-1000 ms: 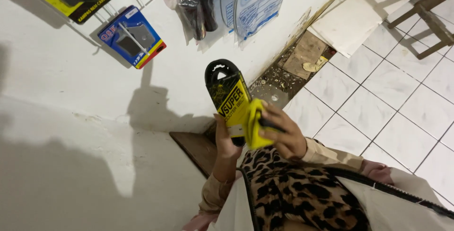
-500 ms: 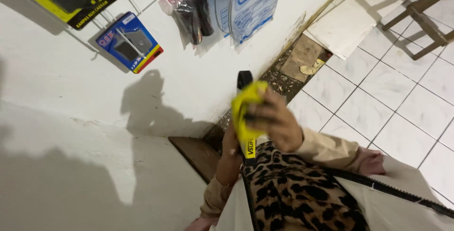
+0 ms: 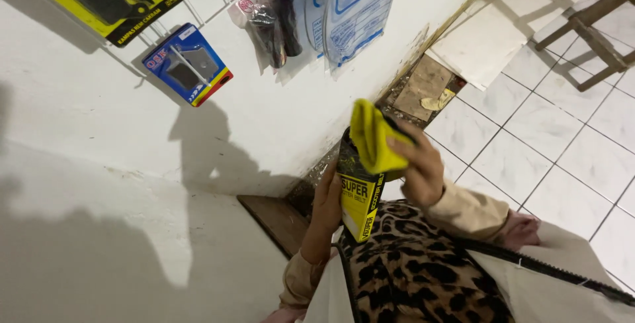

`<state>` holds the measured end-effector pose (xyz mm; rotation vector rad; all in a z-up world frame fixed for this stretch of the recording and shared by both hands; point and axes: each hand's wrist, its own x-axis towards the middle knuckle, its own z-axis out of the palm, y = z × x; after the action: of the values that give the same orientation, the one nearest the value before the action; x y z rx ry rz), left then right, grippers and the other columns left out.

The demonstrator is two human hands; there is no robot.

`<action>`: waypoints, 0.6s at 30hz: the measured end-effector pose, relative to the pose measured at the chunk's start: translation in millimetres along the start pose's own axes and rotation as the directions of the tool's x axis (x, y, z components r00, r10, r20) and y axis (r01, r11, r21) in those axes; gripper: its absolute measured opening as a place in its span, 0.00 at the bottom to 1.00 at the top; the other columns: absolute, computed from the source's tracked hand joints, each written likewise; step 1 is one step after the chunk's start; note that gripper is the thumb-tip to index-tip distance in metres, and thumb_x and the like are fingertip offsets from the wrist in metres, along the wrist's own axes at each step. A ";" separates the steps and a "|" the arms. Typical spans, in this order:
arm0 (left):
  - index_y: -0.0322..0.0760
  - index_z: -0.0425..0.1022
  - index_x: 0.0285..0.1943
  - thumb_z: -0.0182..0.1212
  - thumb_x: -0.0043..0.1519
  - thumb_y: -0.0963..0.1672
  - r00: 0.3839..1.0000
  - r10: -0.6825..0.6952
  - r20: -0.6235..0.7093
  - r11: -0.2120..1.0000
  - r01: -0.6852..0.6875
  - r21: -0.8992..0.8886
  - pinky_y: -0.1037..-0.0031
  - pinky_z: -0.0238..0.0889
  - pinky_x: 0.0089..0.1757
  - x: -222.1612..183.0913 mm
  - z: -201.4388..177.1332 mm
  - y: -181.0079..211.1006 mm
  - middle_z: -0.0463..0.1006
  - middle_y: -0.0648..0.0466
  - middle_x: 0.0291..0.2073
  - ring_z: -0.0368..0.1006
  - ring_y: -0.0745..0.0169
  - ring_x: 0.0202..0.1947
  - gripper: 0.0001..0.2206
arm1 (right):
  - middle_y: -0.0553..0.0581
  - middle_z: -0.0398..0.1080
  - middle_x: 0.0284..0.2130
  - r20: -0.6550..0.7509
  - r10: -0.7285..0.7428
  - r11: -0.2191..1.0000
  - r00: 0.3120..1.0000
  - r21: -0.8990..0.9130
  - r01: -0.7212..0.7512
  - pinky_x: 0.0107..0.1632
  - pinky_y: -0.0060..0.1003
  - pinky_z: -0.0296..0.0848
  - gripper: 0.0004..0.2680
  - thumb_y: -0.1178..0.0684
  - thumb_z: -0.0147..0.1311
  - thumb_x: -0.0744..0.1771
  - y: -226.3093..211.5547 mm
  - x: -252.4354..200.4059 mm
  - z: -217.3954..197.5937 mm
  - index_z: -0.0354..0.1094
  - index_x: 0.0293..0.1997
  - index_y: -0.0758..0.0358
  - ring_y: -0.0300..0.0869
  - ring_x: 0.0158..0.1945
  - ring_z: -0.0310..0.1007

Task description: The person cleans a motorcycle scooter drive belt with a yellow cloth.

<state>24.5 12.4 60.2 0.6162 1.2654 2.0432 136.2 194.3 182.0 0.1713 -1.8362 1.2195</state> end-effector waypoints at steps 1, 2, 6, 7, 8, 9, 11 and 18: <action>0.29 0.56 0.78 0.43 0.74 0.43 1.000 0.002 -0.003 1.000 -0.002 0.001 0.74 0.63 0.57 1.4 0.0 -0.6 0.72 0.47 0.63 0.69 0.64 0.58 0.23 | 0.67 0.62 0.68 0.002 -0.001 1.000 1.000 0.003 0.001 0.67 0.53 0.71 0.15 0.65 0.40 0.68 -7.1 0.5 5.5 0.70 0.58 0.64 0.63 0.70 0.67; 0.29 0.55 0.78 0.42 0.74 0.43 1.000 0.009 -0.028 1.000 -0.009 0.006 0.74 0.63 0.57 3.1 -0.1 -1.5 0.72 0.48 0.64 0.69 0.64 0.59 0.23 | 0.67 0.60 0.68 0.033 -0.133 0.991 0.991 -0.030 0.134 0.70 0.55 0.68 0.15 0.67 0.41 0.68 -13.6 1.0 10.8 0.71 0.56 0.62 0.65 0.72 0.61; 0.29 0.55 0.77 0.42 0.73 0.44 0.997 -0.016 -0.070 0.997 0.010 -0.079 0.75 0.63 0.59 3.6 10.7 9.3 0.70 0.50 0.66 0.68 0.65 0.62 0.23 | 0.65 0.60 0.65 0.169 -0.385 0.886 0.907 -0.207 0.415 0.72 0.59 0.64 0.15 0.67 0.43 0.66 -30.4 5.9 13.2 0.73 0.53 0.59 0.68 0.74 0.55; 0.29 0.55 0.77 0.42 0.73 0.44 0.997 -0.016 -0.073 0.997 0.010 -0.078 0.75 0.63 0.59 2.7 5.4 6.4 0.70 0.50 0.66 0.68 0.65 0.62 0.23 | 0.65 0.60 0.65 0.169 -0.385 0.887 0.907 -0.205 0.414 0.72 0.59 0.64 0.15 0.67 0.43 0.66 -25.3 6.8 12.8 0.73 0.53 0.59 0.68 0.74 0.55; 0.29 0.56 0.77 0.43 0.73 0.43 0.999 -0.030 -0.033 0.998 0.027 -0.063 0.75 0.63 0.59 1.6 0.5 3.7 0.70 0.49 0.66 0.68 0.65 0.61 0.22 | 0.64 0.62 0.64 0.141 -0.391 0.885 0.909 -0.213 0.414 0.73 0.60 0.61 0.13 0.66 0.45 0.67 -20.6 7.9 12.2 0.73 0.52 0.57 0.66 0.75 0.56; 0.28 0.57 0.77 0.45 0.73 0.42 0.999 -0.044 0.009 0.998 0.044 -0.046 0.75 0.63 0.58 1.6 -4.8 1.4 0.71 0.49 0.66 0.68 0.65 0.61 0.22 | 0.63 0.64 0.64 0.111 -0.399 0.882 0.910 -0.223 0.414 0.75 0.62 0.59 0.12 0.64 0.47 0.68 -15.8 9.3 11.8 0.74 0.52 0.56 0.64 0.75 0.57; 0.28 0.57 0.77 0.45 0.73 0.42 0.996 -0.079 0.029 0.996 0.080 -0.033 0.75 0.64 0.57 0.0 -5.9 18.6 0.72 0.48 0.64 0.69 0.65 0.59 0.22 | 0.65 0.65 0.63 0.124 -0.290 0.940 0.949 -0.150 0.307 0.74 0.60 0.63 0.13 0.63 0.42 0.68 -31.3 30.2 5.0 0.73 0.53 0.60 0.65 0.74 0.59; 0.27 0.59 0.77 0.47 0.74 0.44 0.979 -0.116 0.169 0.988 0.097 0.118 0.75 0.67 0.52 3.8 -35.1 16.1 0.77 0.47 0.58 0.72 0.64 0.53 0.23 | 0.71 0.67 0.60 0.153 0.236 0.913 0.960 0.304 -0.273 0.64 0.47 0.73 0.16 0.60 0.41 0.64 -41.3 43.8 2.7 0.72 0.54 0.72 0.58 0.61 0.73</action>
<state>-6.4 -11.2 60.0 0.7448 1.2831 1.8000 131.4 186.2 241.5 0.1893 -1.7831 1.7259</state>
